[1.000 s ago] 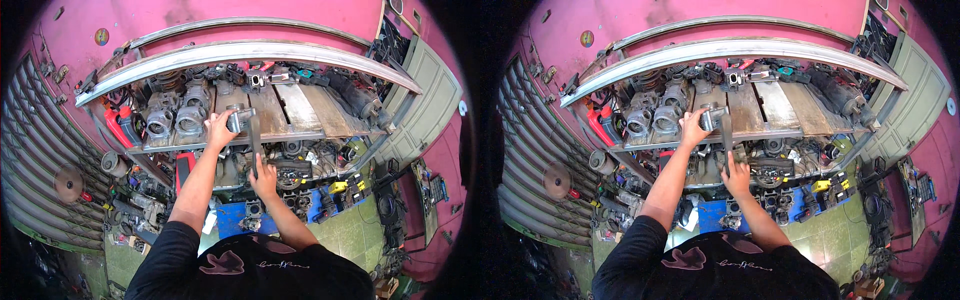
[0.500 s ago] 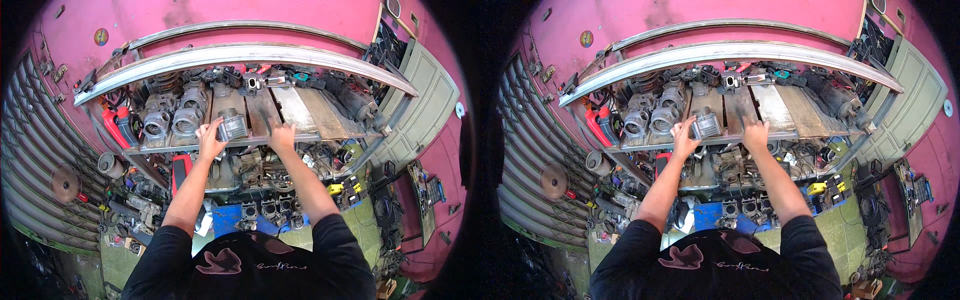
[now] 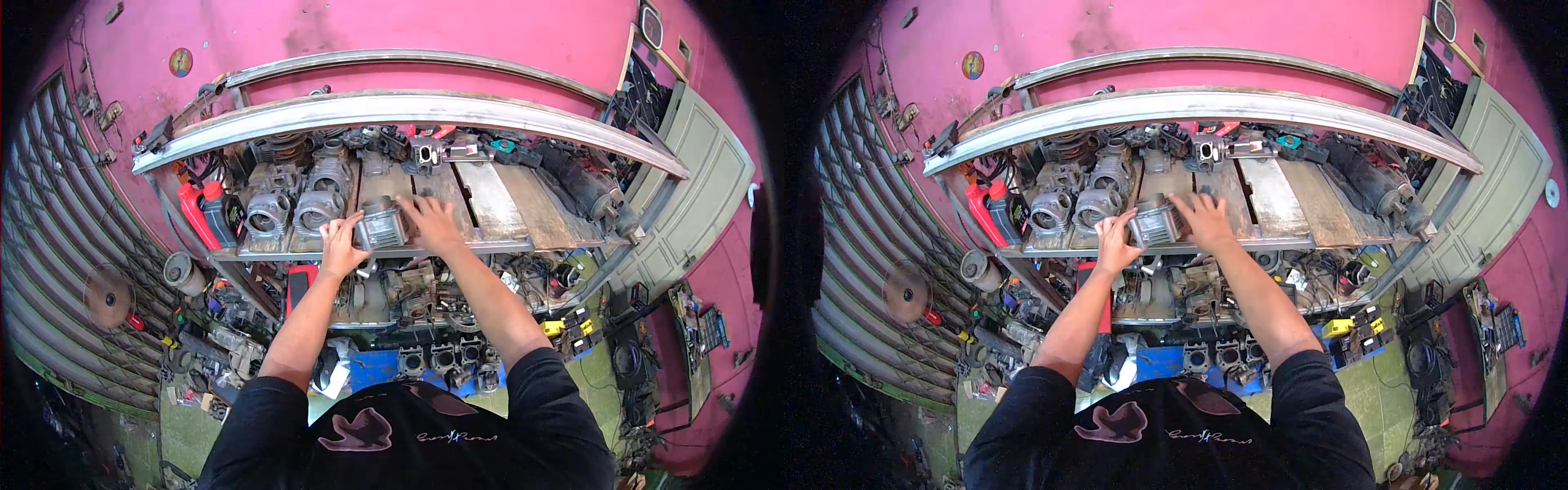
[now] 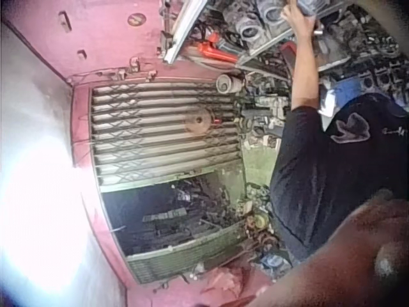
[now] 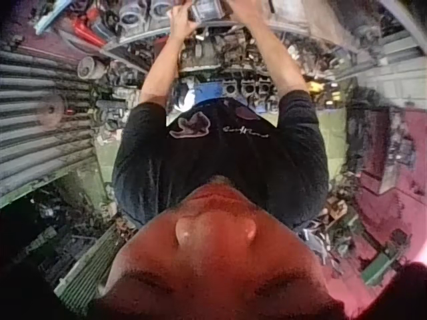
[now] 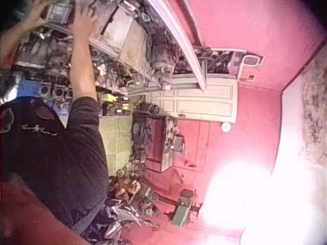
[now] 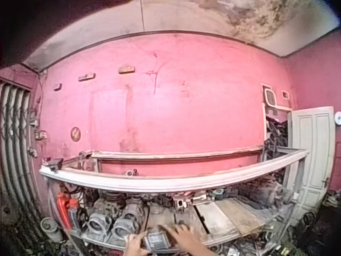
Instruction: The person uses a wire brush to clean the surfaces of several metal engine components on a workbench. They pick up each part, scrub it thoroughly, and place it back on the bench.
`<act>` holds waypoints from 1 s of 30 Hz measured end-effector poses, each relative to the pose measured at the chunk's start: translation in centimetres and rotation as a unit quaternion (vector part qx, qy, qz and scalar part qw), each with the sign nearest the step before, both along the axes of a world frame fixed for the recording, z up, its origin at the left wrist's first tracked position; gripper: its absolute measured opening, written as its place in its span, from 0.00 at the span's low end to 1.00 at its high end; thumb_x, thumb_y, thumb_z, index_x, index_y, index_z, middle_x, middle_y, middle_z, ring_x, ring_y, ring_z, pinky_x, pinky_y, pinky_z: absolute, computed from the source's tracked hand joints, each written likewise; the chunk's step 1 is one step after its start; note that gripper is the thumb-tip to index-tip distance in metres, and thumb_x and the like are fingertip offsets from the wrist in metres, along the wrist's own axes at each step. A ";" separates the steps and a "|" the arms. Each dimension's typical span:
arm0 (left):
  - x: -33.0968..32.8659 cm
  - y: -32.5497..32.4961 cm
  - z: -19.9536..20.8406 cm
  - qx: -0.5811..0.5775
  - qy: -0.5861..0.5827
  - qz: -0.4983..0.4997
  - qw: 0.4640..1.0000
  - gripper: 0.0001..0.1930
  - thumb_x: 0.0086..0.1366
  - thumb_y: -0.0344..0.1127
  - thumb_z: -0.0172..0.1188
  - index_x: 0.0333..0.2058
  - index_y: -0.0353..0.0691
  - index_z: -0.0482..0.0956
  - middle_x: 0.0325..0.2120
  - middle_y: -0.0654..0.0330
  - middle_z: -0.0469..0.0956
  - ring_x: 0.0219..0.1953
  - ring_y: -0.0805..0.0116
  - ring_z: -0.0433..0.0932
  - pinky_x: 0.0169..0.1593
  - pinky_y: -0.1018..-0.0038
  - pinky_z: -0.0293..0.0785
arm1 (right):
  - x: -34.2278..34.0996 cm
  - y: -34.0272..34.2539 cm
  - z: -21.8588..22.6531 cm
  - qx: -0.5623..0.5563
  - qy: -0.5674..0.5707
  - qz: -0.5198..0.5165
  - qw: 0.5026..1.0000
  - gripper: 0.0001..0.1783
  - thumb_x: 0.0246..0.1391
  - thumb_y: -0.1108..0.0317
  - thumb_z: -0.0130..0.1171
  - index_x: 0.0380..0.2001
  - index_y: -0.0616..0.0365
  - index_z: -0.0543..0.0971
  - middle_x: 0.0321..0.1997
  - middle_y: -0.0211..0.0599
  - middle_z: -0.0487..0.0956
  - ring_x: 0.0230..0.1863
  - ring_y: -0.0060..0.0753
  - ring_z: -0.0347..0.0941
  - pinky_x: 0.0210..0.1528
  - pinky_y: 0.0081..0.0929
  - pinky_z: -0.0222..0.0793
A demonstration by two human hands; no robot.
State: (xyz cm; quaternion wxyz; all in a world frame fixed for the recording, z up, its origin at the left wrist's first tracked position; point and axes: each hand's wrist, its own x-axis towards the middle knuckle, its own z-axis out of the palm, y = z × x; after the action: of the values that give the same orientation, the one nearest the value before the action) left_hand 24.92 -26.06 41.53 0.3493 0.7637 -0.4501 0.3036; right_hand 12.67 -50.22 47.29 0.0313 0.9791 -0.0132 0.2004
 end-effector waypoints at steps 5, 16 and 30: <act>0.3 0.2 -0.2 -0.018 0.047 -0.002 0.999 0.49 0.36 0.39 0.83 0.63 0.45 0.74 0.61 0.62 0.78 0.57 0.57 0.73 0.64 0.56 0.60 | 2.7 -1.0 -1.2 0.026 -0.091 0.145 0.985 0.51 0.36 0.60 0.79 0.68 0.45 0.72 0.66 0.32 0.77 0.67 0.37 0.68 0.70 0.59 0.52; 0.8 1.0 0.1 0.038 0.061 0.021 0.997 0.54 0.42 0.41 0.83 0.69 0.43 0.65 0.65 0.58 0.73 0.61 0.52 0.69 0.63 0.53 0.60 | -0.6 1.3 0.1 -0.036 -0.139 0.103 0.984 0.45 0.33 0.50 0.81 0.58 0.51 0.78 0.57 0.30 0.79 0.63 0.36 0.69 0.69 0.64 0.51; -1.3 -1.1 5.6 0.095 0.049 0.030 0.994 0.49 0.37 0.46 0.85 0.63 0.50 0.75 0.58 0.63 0.77 0.60 0.53 0.71 0.60 0.52 0.60 | -0.1 4.0 0.7 -0.062 -0.113 0.048 0.990 0.43 0.41 0.54 0.79 0.64 0.45 0.76 0.59 0.30 0.77 0.66 0.38 0.66 0.70 0.69 0.51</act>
State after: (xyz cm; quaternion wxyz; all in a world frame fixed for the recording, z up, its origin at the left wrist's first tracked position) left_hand 23.67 -27.20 47.15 0.2874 0.8204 -0.4366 0.2320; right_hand 12.59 -46.17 48.03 0.0802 0.9458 0.0429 0.3119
